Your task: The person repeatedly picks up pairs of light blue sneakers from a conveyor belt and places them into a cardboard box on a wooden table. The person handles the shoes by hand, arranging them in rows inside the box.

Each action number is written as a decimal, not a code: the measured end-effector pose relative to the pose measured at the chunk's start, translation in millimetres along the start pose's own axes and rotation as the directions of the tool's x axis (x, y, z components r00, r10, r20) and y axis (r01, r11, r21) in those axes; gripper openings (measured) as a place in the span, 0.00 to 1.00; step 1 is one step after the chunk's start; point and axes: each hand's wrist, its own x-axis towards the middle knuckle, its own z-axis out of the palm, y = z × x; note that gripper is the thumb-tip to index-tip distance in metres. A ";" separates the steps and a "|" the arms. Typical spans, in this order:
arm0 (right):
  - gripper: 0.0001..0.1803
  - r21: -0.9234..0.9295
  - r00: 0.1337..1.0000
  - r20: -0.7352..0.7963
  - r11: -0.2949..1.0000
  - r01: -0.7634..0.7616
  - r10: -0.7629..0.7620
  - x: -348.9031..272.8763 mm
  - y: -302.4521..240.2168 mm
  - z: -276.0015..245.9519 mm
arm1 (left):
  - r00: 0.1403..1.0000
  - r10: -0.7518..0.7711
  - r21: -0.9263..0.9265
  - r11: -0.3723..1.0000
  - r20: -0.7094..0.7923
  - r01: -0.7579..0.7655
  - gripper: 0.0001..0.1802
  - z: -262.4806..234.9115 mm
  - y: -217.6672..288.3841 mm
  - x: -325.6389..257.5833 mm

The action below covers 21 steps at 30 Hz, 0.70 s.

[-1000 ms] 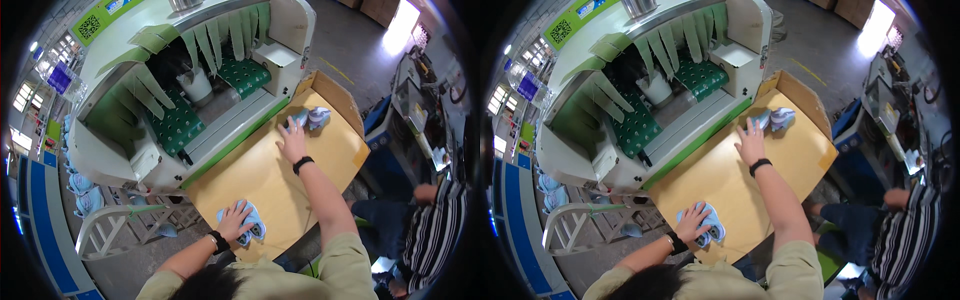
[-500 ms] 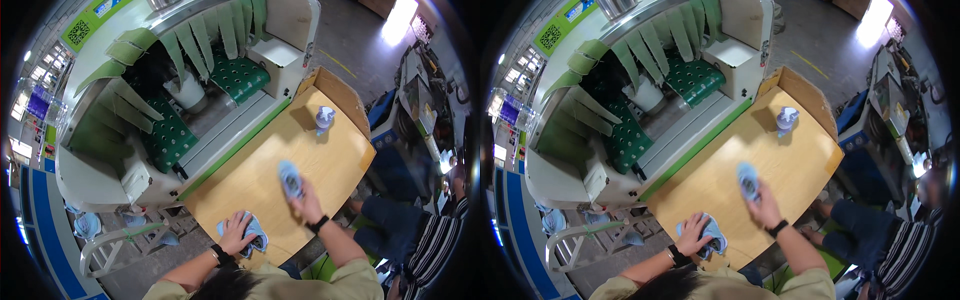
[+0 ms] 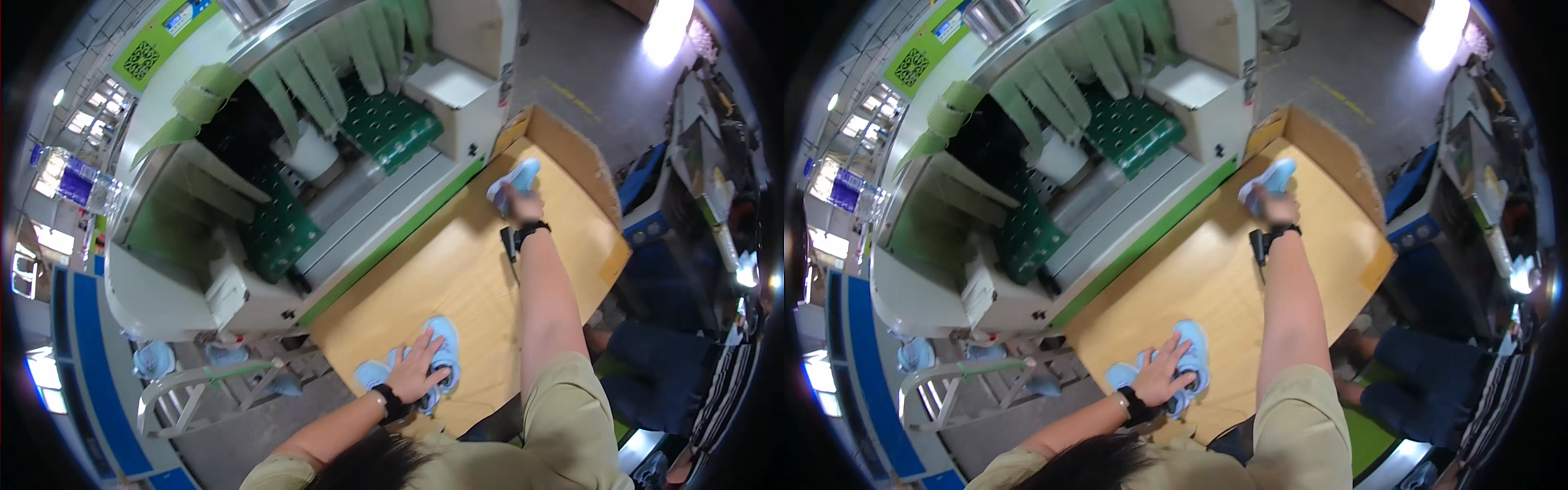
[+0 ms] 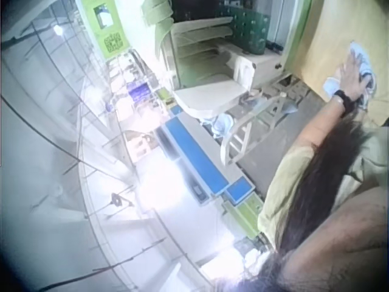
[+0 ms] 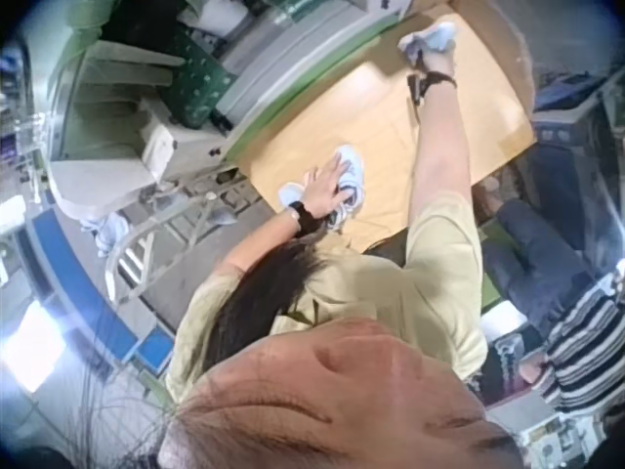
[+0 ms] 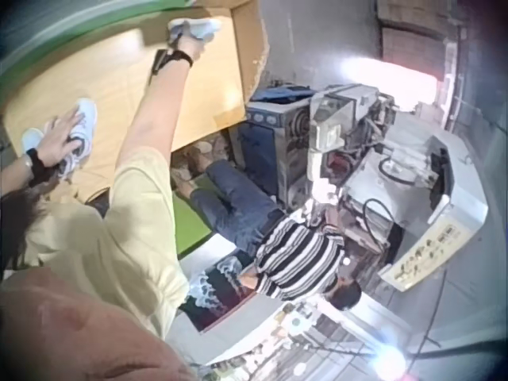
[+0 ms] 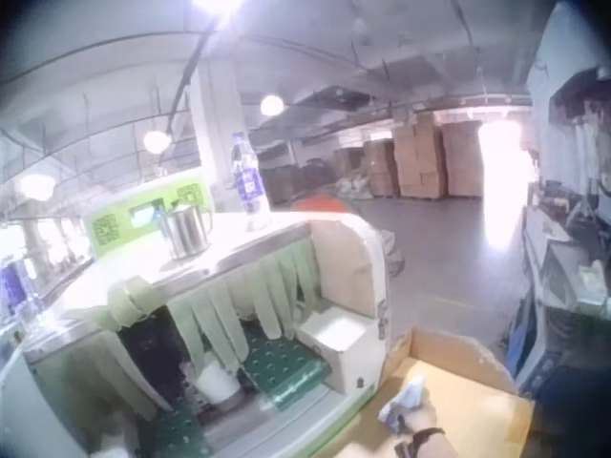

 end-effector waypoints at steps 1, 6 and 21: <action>0.64 0.090 0.997 -0.058 0.994 0.063 -0.058 -8.7 -5.6 13.0 | 1.000 -0.008 0.005 1.000 -0.010 0.008 0.43 1.4 -2.1 0.8; 0.40 0.047 0.924 -0.098 0.926 0.375 -0.369 -136.2 -1.6 -1.1 | 0.999 -0.027 0.013 1.000 -0.041 0.028 0.43 12.9 -4.8 -1.7; 0.35 0.457 0.967 0.177 0.885 0.084 -0.183 -457.1 133.3 -6.4 | 0.954 0.211 0.138 0.973 -0.212 -0.184 0.40 27.6 -19.7 14.1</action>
